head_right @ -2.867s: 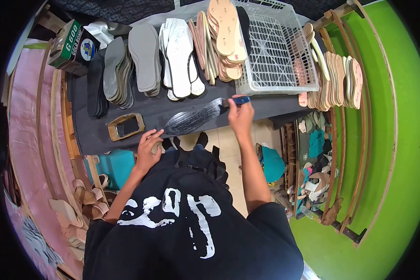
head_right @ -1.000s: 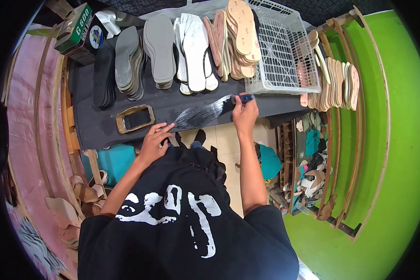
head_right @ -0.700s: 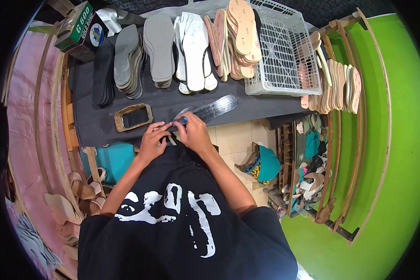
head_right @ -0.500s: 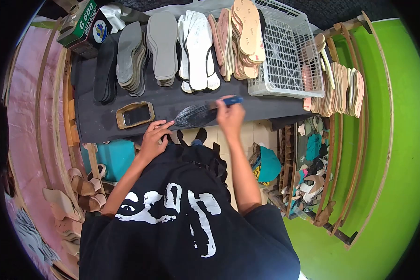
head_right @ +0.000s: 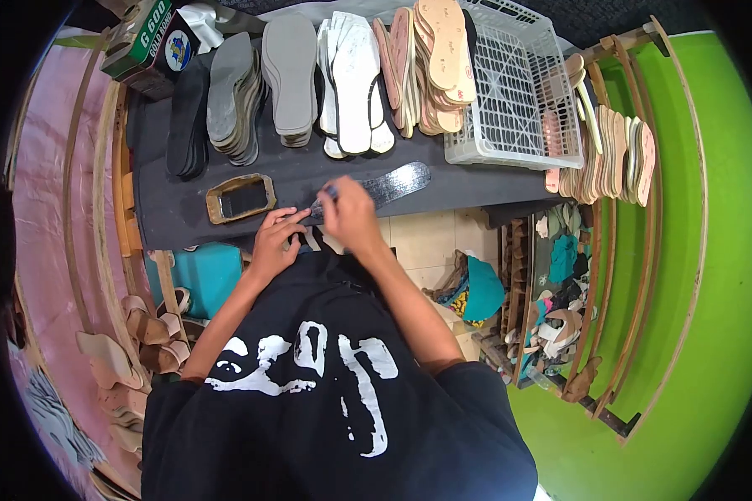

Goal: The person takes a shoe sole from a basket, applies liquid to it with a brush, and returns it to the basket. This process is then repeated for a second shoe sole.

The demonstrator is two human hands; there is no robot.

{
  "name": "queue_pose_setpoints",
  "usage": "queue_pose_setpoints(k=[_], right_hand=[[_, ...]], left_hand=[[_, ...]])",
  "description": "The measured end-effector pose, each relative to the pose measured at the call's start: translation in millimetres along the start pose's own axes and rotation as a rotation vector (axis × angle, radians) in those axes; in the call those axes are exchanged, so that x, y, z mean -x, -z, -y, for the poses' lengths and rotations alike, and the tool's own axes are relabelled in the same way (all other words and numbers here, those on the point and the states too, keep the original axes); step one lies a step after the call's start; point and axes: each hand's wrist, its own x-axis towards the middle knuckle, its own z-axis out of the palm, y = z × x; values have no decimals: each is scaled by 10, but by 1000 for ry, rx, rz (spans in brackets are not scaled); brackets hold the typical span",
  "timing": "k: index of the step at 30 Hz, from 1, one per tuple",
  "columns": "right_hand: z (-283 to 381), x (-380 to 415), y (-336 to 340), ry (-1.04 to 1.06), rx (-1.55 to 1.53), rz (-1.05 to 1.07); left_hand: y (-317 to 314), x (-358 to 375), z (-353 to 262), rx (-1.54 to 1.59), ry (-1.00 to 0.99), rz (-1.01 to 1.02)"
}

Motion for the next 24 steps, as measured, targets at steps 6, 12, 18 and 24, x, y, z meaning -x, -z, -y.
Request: queue_pose_setpoints(k=[6,12,18,24], right_hand=[[-448,-150,552,-423,28,-317],[-78,66,196,-34,231,9],[-233,29,461,-582,-160,-129],[-1053,70,1223,-556,103,-411]], left_hand=[[3,20,30,16,-4,-17],[-13,-2,17,33,-6,-21],[-89,-12,29,11,23,-95],[-104,-37,1,-29,23,-126]])
